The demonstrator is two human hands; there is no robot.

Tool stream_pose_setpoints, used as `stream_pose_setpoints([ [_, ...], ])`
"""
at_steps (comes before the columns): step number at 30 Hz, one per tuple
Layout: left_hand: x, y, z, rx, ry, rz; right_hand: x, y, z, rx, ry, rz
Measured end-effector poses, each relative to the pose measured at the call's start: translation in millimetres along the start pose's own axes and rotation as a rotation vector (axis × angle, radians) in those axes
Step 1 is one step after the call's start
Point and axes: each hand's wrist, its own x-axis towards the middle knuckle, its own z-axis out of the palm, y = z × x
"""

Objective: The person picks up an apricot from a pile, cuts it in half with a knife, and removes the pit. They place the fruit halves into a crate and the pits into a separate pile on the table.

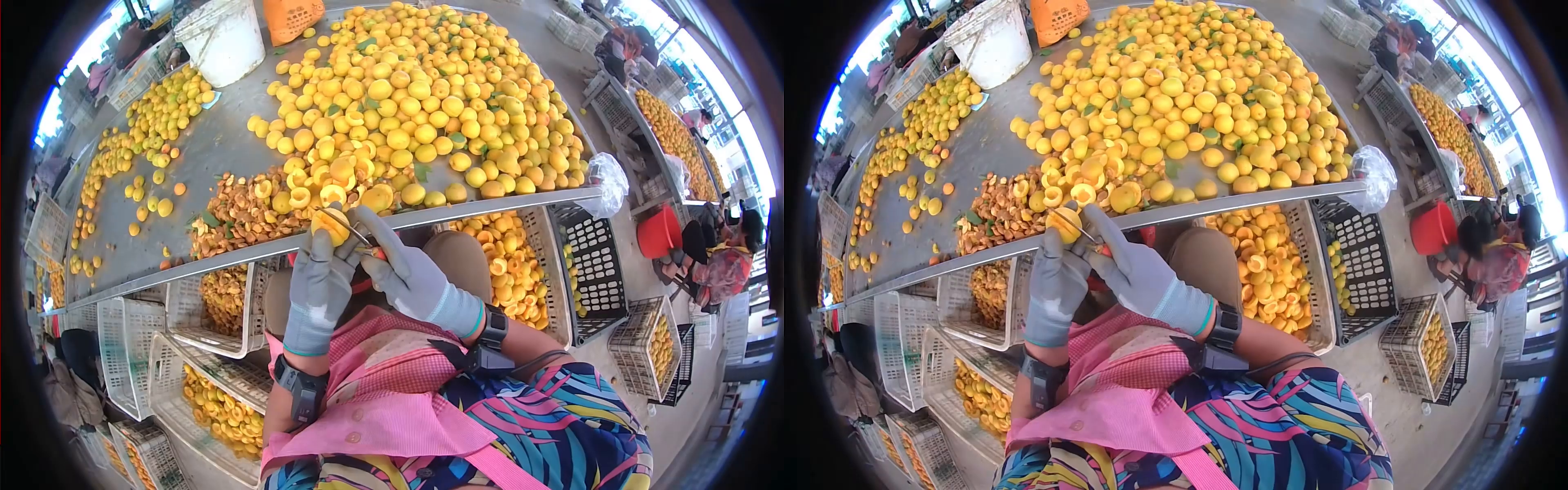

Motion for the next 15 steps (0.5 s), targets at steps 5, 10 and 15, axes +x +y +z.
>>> stream_pose_setpoints([
  [5, -1, -2, 7, 0.161, -0.012, -0.004, 0, 4, 4, -0.04, -0.017, 0.02],
  [10, -4, -2, 8, 0.118, -0.042, 0.011, -3, 4, 2, -0.128, 0.012, 0.013],
  [15, -4, 5, 20, 0.39, 0.005, 0.063, -1, -8, -9, -0.133, -0.03, 0.044],
])
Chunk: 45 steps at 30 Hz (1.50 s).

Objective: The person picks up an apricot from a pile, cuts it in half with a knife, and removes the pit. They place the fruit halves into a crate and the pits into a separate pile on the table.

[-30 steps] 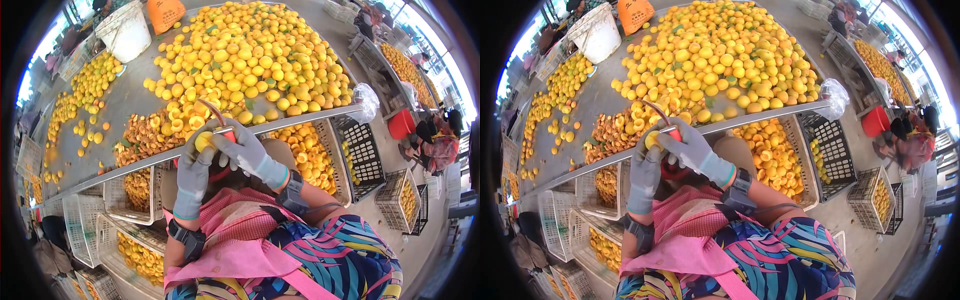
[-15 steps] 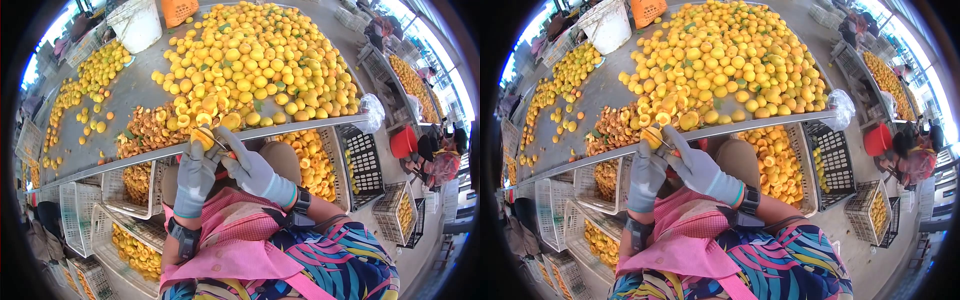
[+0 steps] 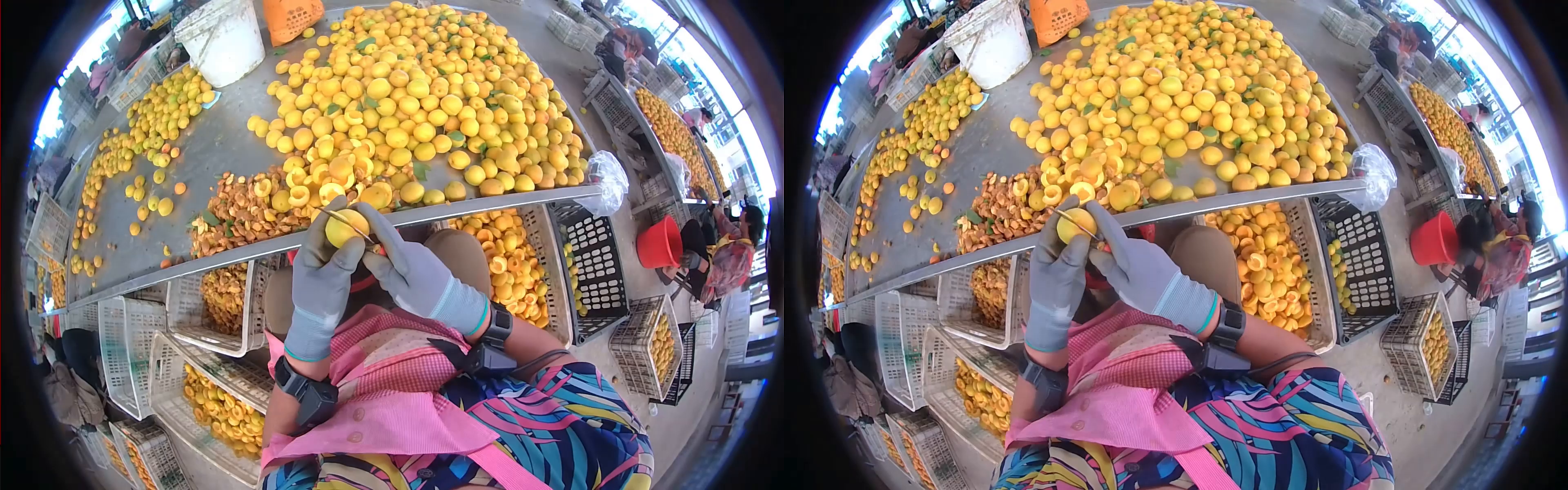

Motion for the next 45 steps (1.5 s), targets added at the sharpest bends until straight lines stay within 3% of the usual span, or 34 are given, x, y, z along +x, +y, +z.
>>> stream_pose_setpoints([
  [2, 0, 1, 2, 0.113, -0.001, 0.024, 3, 0, -1, -0.005, 0.0, -0.022],
  [8, 1, 3, 10, -0.183, -0.022, 0.042, 6, 7, 3, 0.002, 0.063, -0.119],
  [10, 1, 3, 7, -0.308, -0.078, -0.101, 7, 14, 4, -0.004, 0.093, -0.164],
  [14, 2, 7, 10, -0.28, -0.112, -0.089, 4, 9, -2, -0.014, 0.107, -0.164],
  [19, 7, 14, 13, 0.319, -0.047, 0.058, 6, 5, -17, -0.08, 0.016, -0.08],
  [20, 6, 13, 14, 0.32, -0.046, 0.058, 6, 6, -18, -0.073, -0.007, -0.086],
  [25, 6, 4, 19, -0.059, 0.017, 0.011, 8, 11, -9, -0.001, 0.002, -0.159],
  [27, 4, 7, 19, -0.075, 0.019, -0.035, 11, 19, 0, 0.006, 0.156, -0.348],
  [30, 0, 4, 15, -0.092, 0.024, -0.114, 5, 23, -1, 0.059, 0.071, -0.208],
  [35, -5, 0, 18, -0.096, 0.07, -0.171, 0, 26, 0, 0.022, 0.068, -0.184],
  [38, -5, 4, 16, 0.181, 0.116, -0.141, -2, 15, -6, -0.005, 0.053, -0.164],
  [40, -3, 13, 20, 0.495, 0.058, -0.011, -2, 9, -10, -0.008, 0.038, -0.134],
  [45, 0, 20, 23, 0.617, 0.041, 0.074, 6, 15, -7, 0.086, -0.008, -0.142],
])
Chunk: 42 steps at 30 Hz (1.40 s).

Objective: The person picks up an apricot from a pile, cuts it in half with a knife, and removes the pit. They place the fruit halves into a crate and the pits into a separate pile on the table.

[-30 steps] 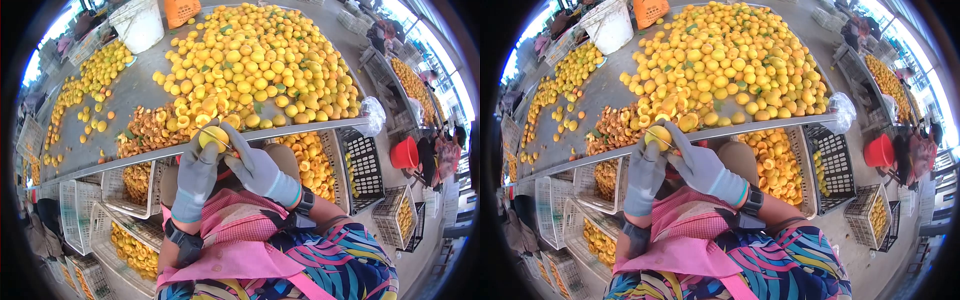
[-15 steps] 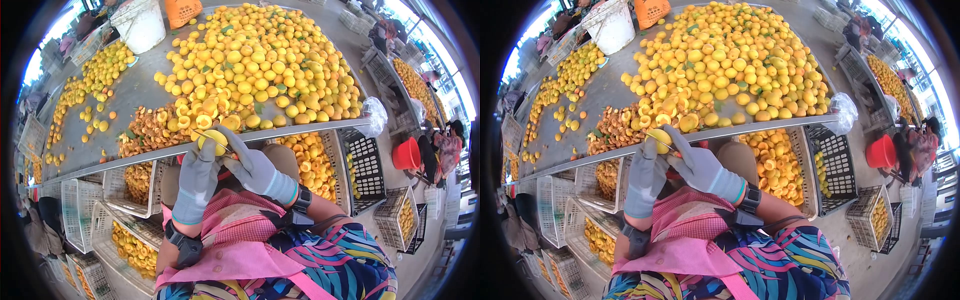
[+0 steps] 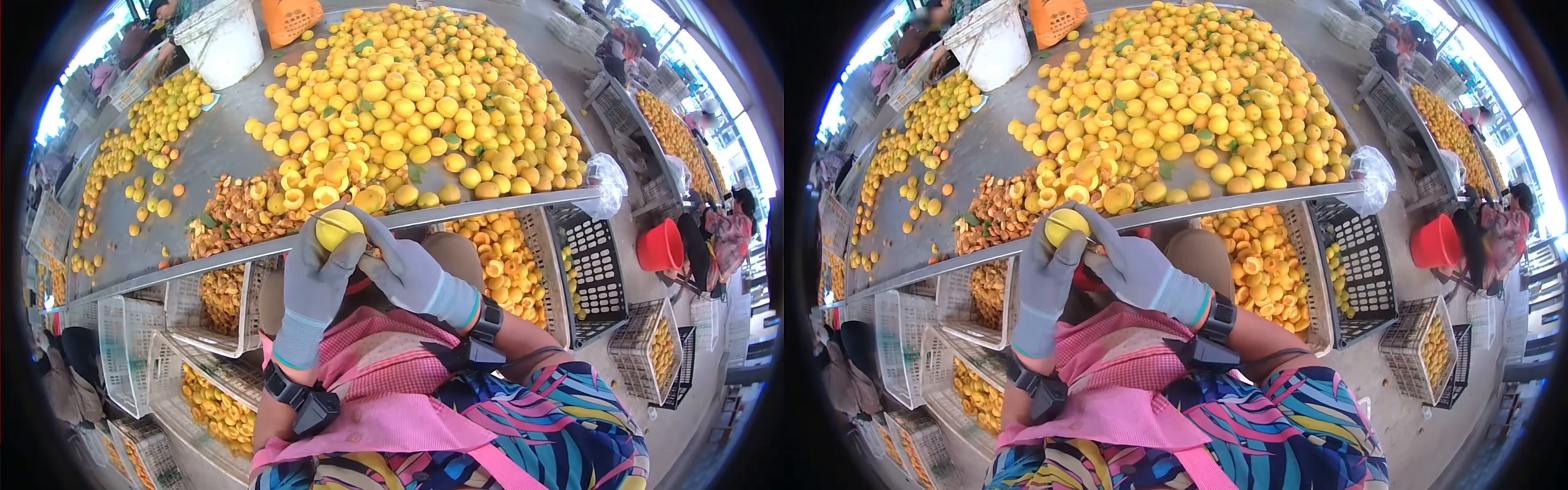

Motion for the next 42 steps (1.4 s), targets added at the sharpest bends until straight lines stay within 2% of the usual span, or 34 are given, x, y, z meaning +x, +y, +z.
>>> stream_pose_setpoints([
  [2, 0, 0, 1, -0.017, 0.018, 0.014, 2, 10, 10, -0.024, 0.055, -0.065],
  [3, 0, 1, 6, -0.129, 0.052, 0.018, 2, 12, 14, -0.046, 0.116, -0.128],
  [5, 0, 2, 5, -0.239, 0.092, 0.027, 1, 11, 15, -0.062, 0.092, -0.091],
  [10, 0, -13, -5, 0.042, 0.096, 0.028, -1, 8, 10, -0.109, 0.039, -0.06],
  [13, -1, -8, -3, 0.023, 0.11, -0.048, -1, 0, 4, -0.115, -0.026, -0.012],
  [16, -4, -8, -1, 0.052, 0.091, -0.02, -1, -7, 0, -0.042, -0.072, 0.062],
  [18, -4, -13, -3, 0.062, 0.067, -0.018, 2, 0, 6, -0.034, -0.019, -0.054],
  [23, -8, -9, -3, 0.132, 0.032, -0.017, 2, 5, 12, 0.045, -0.012, -0.075],
  [25, -9, -6, -3, 0.115, 0.001, -0.108, 2, 4, 13, 0.062, -0.016, -0.07],
  [28, -10, -2, 0, 0.006, -0.079, -0.127, 5, 0, 8, 0.166, -0.074, -0.033],
  [31, -12, 1, -4, 0.086, -0.171, -0.046, 5, 6, 10, 0.194, -0.095, -0.106],
  [32, -15, 5, -3, 0.087, -0.174, -0.052, 4, 7, 11, 0.158, -0.056, -0.194],
  [33, -18, 12, -2, -0.026, -0.221, -0.106, 4, 8, 12, 0.122, -0.019, -0.283],
  [34, -20, 16, -1, -0.138, -0.267, -0.16, 2, 6, 8, 0.126, -0.017, -0.279],
  [36, -23, 11, -1, -0.155, -0.302, -0.134, -2, -4, -3, 0.205, -0.271, -0.068],
  [37, -25, 8, -1, -0.174, -0.333, -0.101, -2, -4, -1, 0.212, -0.269, -0.063],
  [39, -28, 1, -4, -0.095, -0.341, -0.056, -4, -3, 1, 0.279, -0.21, -0.254],
  [40, -29, -2, -6, -0.02, -0.347, -0.001, -5, -4, 0, 0.283, -0.207, -0.248],
  [42, -30, 6, -7, -0.022, -0.386, -0.058, -7, -6, -3, 0.361, -0.28, -0.222],
])
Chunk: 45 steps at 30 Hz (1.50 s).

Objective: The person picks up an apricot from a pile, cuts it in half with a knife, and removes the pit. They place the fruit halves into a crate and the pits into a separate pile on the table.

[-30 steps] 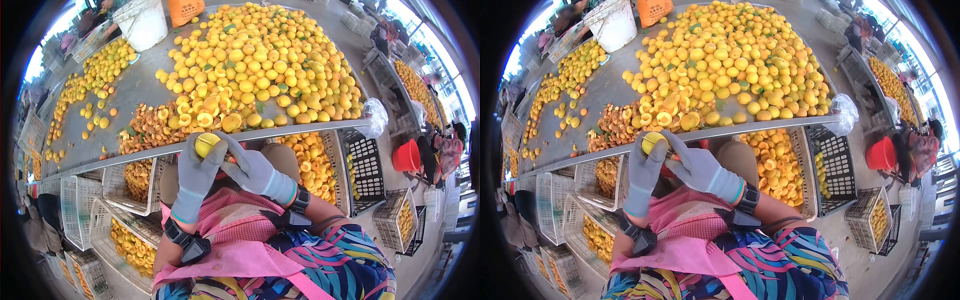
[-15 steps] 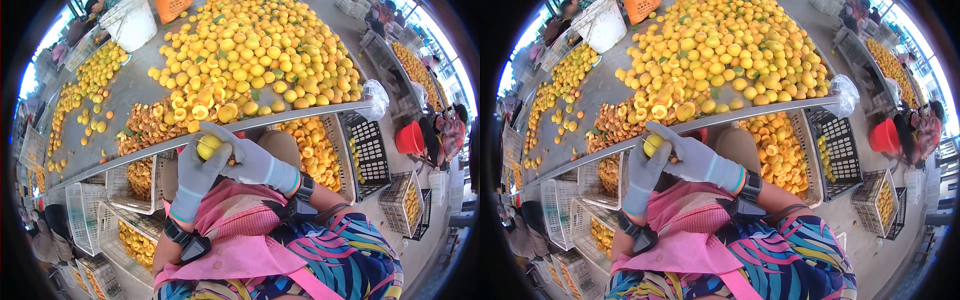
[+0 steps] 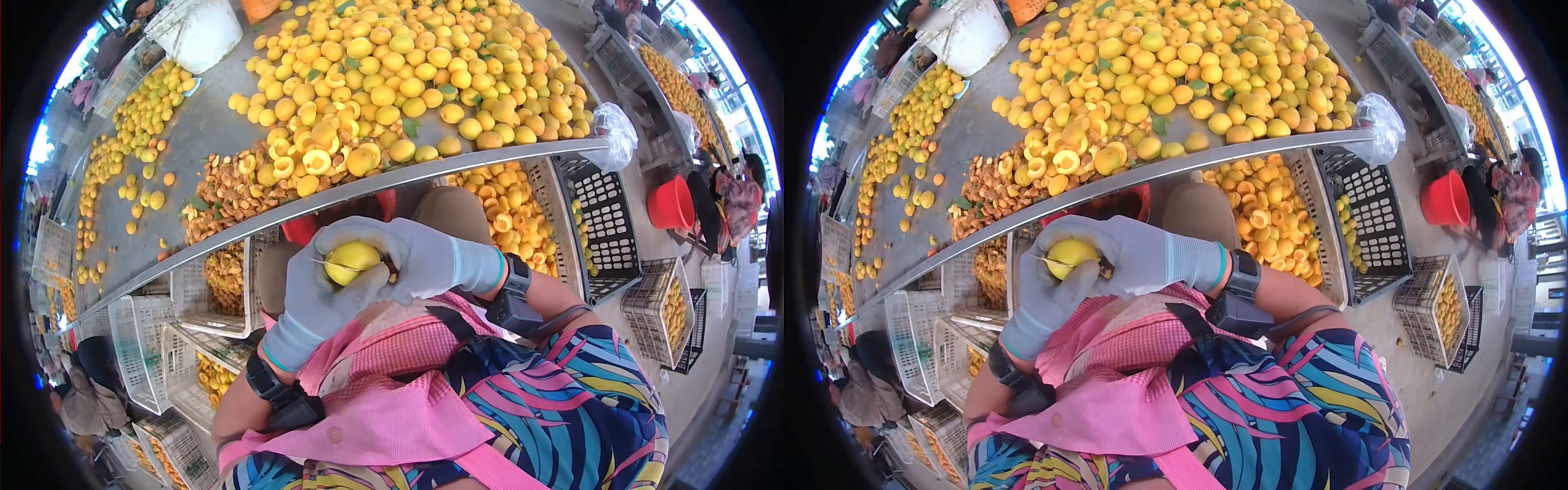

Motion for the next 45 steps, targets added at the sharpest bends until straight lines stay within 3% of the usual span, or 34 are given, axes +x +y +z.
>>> stream_pose_setpoints([
  [4, -4, 1, 1, 0.04, -0.042, -0.009, -5, 10, 6, 0.061, 0.017, -0.11],
  [6, -6, 7, 3, 0.11, -0.067, 0.005, -11, 4, 4, 0.132, -0.076, 0.05],
  [10, -14, 15, 6, 0.247, -0.075, -0.027, -18, -4, 3, 0.109, -0.117, 0.138],
  [13, -15, 15, 5, 0.212, -0.109, -0.019, -21, -1, 8, 0.051, -0.107, 0.008],
  [17, -8, -1, 5, -0.023, -0.151, -0.062, -15, 0, 7, 0.17, -0.035, 0.132],
  [18, -11, -4, 8, -0.046, -0.033, -0.048, -12, -1, 5, 0.283, 0.015, 0.193],
  [19, -11, -6, 9, -0.073, 0.084, -0.036, -12, 7, 7, 0.106, 0.054, 0.079],
  [20, -9, -5, 7, -0.068, 0.083, -0.026, -11, 10, 8, 0.098, 0.053, 0.071],
  [22, -6, -4, 5, -0.058, 0.147, -0.103, -8, 13, 9, -0.144, 0.245, 0.076],
  [23, -5, -2, 7, -0.088, 0.193, -0.09, -10, 7, 7, -0.037, 0.217, 0.16],
  [26, -2, -4, 3, -0.12, 0.187, -0.047, -13, -13, 1, -0.107, 0.176, 0.272],
  [29, -2, -6, 1, -0.096, 0.164, -0.082, -17, 1, 14, -0.134, 0.225, 0.166],
  [32, 1, -13, -3, 0.066, 0.168, -0.012, -17, -15, 3, -0.177, 0.085, 0.353],
  [36, 5, -15, -6, 0.178, 0.175, 0.024, -14, -7, -3, -0.217, 0.035, 0.284],
  [39, 5, -10, -4, -0.076, 0.154, 0.004, -11, -11, 0, -0.099, 0.081, 0.199],
  [41, 6, -15, -4, -0.404, 0.152, -0.074, -7, -21, 0, 0.023, 0.137, 0.355],
  [45, 6, -20, -3, -0.528, 0.142, -0.14, -7, -12, -1, -0.029, 0.13, 0.344],
])
